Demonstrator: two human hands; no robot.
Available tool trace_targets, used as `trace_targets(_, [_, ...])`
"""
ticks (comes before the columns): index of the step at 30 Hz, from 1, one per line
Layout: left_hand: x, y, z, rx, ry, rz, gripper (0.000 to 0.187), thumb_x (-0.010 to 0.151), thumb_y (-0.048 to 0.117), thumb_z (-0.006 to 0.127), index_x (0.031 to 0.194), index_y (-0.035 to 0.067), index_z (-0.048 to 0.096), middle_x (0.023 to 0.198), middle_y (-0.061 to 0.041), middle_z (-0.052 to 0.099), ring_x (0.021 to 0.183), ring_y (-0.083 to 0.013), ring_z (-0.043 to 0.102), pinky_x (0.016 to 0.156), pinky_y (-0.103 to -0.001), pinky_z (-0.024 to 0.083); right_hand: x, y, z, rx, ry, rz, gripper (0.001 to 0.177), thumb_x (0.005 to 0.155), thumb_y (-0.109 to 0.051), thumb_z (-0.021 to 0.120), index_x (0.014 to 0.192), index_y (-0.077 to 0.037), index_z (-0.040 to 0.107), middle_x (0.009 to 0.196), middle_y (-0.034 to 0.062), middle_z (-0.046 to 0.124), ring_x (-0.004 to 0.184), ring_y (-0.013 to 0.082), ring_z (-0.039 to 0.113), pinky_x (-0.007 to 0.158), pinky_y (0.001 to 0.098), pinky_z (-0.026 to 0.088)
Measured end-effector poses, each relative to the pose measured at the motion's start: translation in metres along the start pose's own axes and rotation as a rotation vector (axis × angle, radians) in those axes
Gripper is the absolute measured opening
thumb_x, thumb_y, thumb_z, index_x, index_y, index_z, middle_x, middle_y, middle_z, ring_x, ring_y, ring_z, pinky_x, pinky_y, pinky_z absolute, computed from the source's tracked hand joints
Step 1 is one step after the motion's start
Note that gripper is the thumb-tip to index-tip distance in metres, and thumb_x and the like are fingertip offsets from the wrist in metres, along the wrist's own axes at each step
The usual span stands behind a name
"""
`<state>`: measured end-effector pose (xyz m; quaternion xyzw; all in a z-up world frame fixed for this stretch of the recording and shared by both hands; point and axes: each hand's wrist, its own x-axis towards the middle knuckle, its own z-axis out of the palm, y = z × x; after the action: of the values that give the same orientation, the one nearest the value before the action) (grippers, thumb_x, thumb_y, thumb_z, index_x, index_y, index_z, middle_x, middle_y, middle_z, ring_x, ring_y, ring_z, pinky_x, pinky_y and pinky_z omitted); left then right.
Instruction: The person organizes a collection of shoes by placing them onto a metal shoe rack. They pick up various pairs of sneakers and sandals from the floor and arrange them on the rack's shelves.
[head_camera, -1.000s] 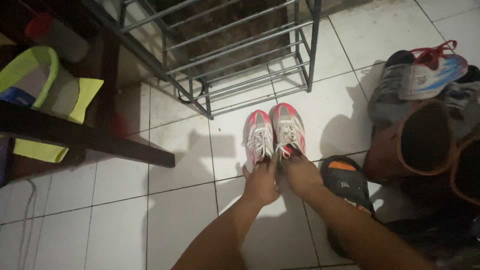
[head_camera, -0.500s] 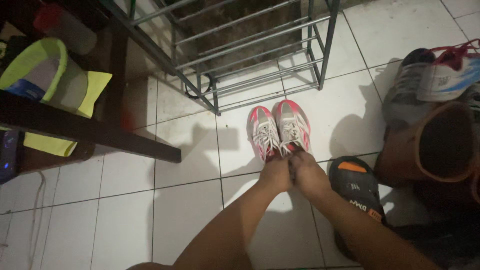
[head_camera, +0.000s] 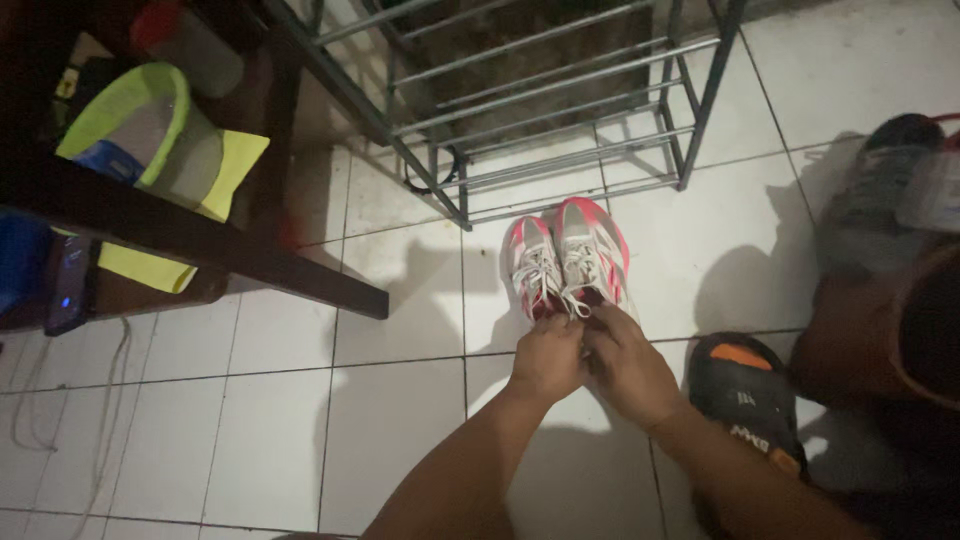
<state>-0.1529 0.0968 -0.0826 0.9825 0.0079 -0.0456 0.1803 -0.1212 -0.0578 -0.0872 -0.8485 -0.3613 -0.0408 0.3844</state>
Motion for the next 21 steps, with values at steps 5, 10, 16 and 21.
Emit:
trace_targets(5, [0.007, -0.016, -0.006, 0.017, 0.088, 0.084, 0.031, 0.075, 0.020, 0.079, 0.103, 0.009, 0.072, 0.104, -0.014, 0.068, 0.102, -0.0352, 0.067, 0.087, -0.047, 0.056, 0.010, -0.006, 0.007, -0.021, 0.091, 0.076, 0.057, 0.071, -0.005, 0.077, 0.124, -0.003, 0.057, 0.145, 0.0300, 0.045, 0.132, 0.0488, 0.050, 0.103, 0.0496, 0.049])
trace_targets(10, [0.032, -0.035, -0.009, 0.171, -0.035, 0.041, 0.032, 0.077, 0.020, 0.078, 0.105, 0.006, 0.072, 0.107, -0.013, 0.068, 0.100, -0.0309, 0.069, 0.088, -0.044, 0.057, 0.029, -0.003, -0.001, 0.013, 0.028, 0.298, 0.067, 0.072, -0.005, 0.073, 0.136, -0.007, 0.053, 0.147, 0.0290, 0.044, 0.133, 0.0479, 0.045, 0.101, 0.0508, 0.047])
trace_targets(16, [0.060, -0.056, -0.027, 0.122, 0.013, 0.032, 0.039, 0.081, 0.034, 0.080, 0.107, 0.006, 0.071, 0.108, -0.014, 0.066, 0.103, -0.0336, 0.066, 0.084, -0.048, 0.056, 0.109, 0.024, -0.027, -0.189, 0.225, 0.274, 0.070, 0.076, -0.006, 0.073, 0.143, -0.010, 0.051, 0.151, 0.0320, 0.042, 0.131, 0.0485, 0.048, 0.103, 0.0520, 0.048])
trace_targets(21, [0.083, -0.076, -0.039, 0.168, 0.004, 0.029, 0.038, 0.079, 0.035, 0.081, 0.105, 0.008, 0.072, 0.110, -0.013, 0.067, 0.107, -0.0342, 0.065, 0.087, -0.048, 0.056, 0.182, 0.043, -0.045, -0.337, 0.042, 0.269, 0.076, 0.078, -0.010, 0.071, 0.150, -0.015, 0.048, 0.155, 0.0308, 0.037, 0.125, 0.0481, 0.051, 0.098, 0.0522, 0.049])
